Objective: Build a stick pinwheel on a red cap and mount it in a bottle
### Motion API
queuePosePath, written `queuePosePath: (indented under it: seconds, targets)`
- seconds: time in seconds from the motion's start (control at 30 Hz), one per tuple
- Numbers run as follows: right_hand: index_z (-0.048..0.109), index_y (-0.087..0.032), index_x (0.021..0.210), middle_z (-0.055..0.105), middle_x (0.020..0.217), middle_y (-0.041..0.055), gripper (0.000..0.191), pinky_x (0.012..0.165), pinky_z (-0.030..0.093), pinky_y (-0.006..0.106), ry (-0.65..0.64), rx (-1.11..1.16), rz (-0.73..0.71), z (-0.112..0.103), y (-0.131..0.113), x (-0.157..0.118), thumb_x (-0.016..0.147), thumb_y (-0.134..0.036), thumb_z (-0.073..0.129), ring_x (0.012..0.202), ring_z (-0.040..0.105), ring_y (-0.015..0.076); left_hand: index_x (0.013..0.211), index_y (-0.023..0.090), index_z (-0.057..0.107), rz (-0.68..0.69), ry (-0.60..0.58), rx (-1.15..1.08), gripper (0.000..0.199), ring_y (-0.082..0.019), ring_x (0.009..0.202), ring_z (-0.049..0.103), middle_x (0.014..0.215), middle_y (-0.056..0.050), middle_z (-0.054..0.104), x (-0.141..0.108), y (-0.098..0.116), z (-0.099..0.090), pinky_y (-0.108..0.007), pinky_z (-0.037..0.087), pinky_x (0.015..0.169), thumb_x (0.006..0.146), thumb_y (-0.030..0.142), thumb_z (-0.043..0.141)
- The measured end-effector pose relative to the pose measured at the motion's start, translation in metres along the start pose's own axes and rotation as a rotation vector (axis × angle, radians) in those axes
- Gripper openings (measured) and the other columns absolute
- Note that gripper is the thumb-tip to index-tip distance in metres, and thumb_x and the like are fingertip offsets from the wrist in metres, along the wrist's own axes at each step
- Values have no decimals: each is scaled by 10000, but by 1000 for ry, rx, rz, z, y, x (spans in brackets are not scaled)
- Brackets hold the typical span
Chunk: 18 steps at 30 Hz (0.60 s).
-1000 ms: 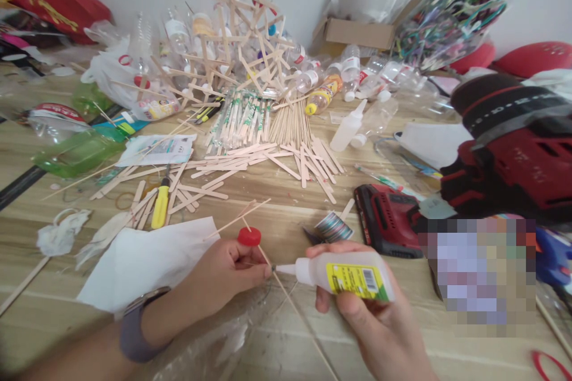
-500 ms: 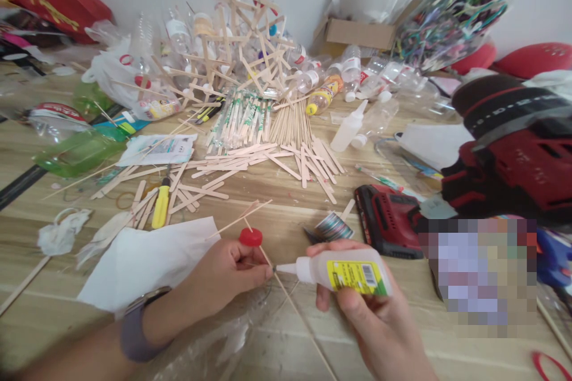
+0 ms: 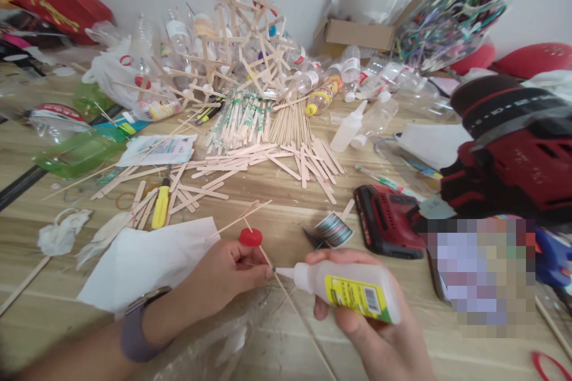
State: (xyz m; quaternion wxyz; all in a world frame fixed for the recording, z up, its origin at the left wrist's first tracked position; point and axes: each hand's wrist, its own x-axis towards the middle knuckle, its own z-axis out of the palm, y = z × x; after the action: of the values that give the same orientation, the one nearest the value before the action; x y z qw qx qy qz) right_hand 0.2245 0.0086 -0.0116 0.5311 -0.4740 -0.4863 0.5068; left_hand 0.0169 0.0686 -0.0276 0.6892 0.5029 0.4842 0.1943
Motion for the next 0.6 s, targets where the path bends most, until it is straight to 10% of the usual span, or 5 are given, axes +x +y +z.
queuePosePath:
  seconds: [0.6]
  targets:
    - [638,-322,1077,698,1039,73,273,581,600,288,51,-92,-50,10,-5,-3,830,-432,678,597,669,161,709,148,626,22,7,26,215,-90,529,394,584,44,516,0,-3,-1,-230,267,512,736,360,644]
